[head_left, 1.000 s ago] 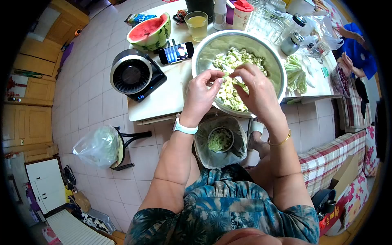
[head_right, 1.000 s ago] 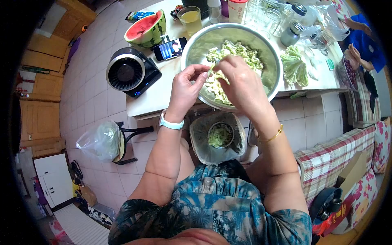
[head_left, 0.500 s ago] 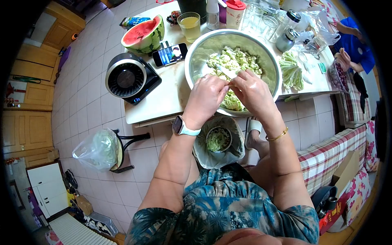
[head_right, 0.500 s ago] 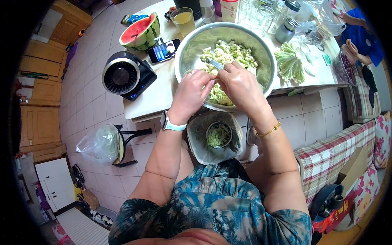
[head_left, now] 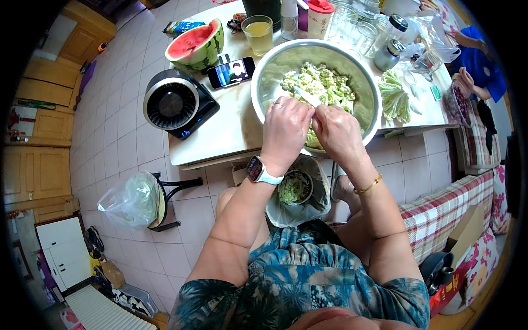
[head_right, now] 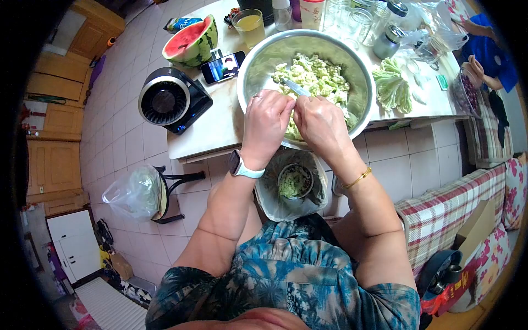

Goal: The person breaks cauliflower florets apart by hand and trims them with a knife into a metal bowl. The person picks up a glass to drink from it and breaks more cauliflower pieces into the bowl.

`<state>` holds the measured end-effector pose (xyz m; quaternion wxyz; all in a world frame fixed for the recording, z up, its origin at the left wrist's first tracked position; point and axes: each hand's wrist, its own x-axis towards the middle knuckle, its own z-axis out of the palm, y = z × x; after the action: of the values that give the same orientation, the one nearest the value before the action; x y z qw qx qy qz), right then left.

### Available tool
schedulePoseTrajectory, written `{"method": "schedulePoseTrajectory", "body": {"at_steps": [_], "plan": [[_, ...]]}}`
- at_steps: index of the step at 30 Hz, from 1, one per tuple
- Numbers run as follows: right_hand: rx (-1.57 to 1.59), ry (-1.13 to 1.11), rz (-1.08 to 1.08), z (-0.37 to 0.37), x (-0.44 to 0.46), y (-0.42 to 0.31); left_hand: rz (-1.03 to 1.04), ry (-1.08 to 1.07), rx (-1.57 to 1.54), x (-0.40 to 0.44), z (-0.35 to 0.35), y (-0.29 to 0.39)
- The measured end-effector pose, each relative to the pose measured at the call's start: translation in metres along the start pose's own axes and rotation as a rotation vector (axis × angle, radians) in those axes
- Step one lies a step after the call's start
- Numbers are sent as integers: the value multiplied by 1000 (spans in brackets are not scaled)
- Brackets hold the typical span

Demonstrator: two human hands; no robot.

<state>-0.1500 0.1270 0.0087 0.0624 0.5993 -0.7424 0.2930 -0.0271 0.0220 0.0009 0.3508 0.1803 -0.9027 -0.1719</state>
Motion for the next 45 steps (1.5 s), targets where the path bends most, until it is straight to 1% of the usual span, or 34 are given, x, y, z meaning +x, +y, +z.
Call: {"method": "schedulePoseTrajectory", "body": {"at_steps": [1, 3, 5, 6, 7, 9, 10, 11, 12, 13, 15, 16, 17, 19, 21, 22, 23, 25, 28, 29, 31, 33, 35, 36, 38, 39, 41, 42, 43, 45], "plan": [[0, 0, 0, 1, 0, 0, -24, 12, 10, 1, 0, 2], [10, 7, 101, 2, 1, 2, -48, 24, 19, 1, 1, 4], [-111, 110, 128, -2, 5, 13, -65, 102, -69, 2, 3, 2], [-63, 152, 139, -19, 12, 12, -64, 103, -69, 3, -1, 0], [-56, 141, 155, -34, 16, 13, -102, 111, -73, 5, -6, -4], [352, -4, 284, -60, 17, 13, -138, 117, -80, 6, -8, -7], [567, -48, 345, -70, 15, 7, -125, 55, -133, 4, -5, -9], [568, -49, 347, -80, 13, 3, -113, -7, -184, 2, -2, -11], [661, -156, 257, -89, 11, -1, -85, -134, -257, 1, 1, -9], [752, -264, 164, -97, 9, -4, -87, -135, -258, 1, 3, -6], [685, -431, -56, -107, 6, -12, -2, -156, -398, 4, 4, 2], [693, -570, -50, -106, 4, -14, -142, -153, -453, 5, -1, 0], [657, -609, -95, -104, 2, -23, -154, -13, -438, 8, -7, -4], [533, -696, -163, -91, -7, -38, -322, 163, -425, 11, -14, -18], [444, -839, -241, -69, -15, -51, -328, 270, -428, 10, -18, -37], [385, -850, -297, -52, -24, -55, -350, 278, -409, 8, -20, -40], [276, -902, -307, -40, -28, -64, -351, 278, -408, 7, -21, -40], [266, -988, -330, -21, -38, -69, -301, 208, -374, 5, -23, -40], [320, -984, -285, -26, -28, -69, -267, 213, -349, 3, -24, -37], [374, -944, -253, -34, -15, -63, -260, 204, -326, 2, -25, -35], [337, -698, -84, -42, 1, -49, -262, 217, -335, 1, -26, -34], [262, -382, 65, -21, 11, -17, -287, 202, -333, -1, -28, -33], [84, -264, 115, 1, 15, 13, -274, 201, -312, -3, -27, -37], [84, -265, 114, 4, 16, 20, -259, 199, -291, -3, -27, -38], [126, -484, 128, 9, 17, 29, -258, 199, -295, -4, -28, -39], [125, -487, 124, 15, 14, 31, -256, 195, -299, -4, -30, -39], [213, -394, -43, 27, 9, 33, -269, 185, -293, -5, -33, -38], [210, -441, -12, 30, 9, 35, -280, 171, -289, -6, -35, -38], [210, -443, -14, 31, 9, 38, -282, 173, -288, -6, -36, -38], [148, -539, 29, 30, 13, 41, -278, 170, -290, -7, -38, -38]]}}
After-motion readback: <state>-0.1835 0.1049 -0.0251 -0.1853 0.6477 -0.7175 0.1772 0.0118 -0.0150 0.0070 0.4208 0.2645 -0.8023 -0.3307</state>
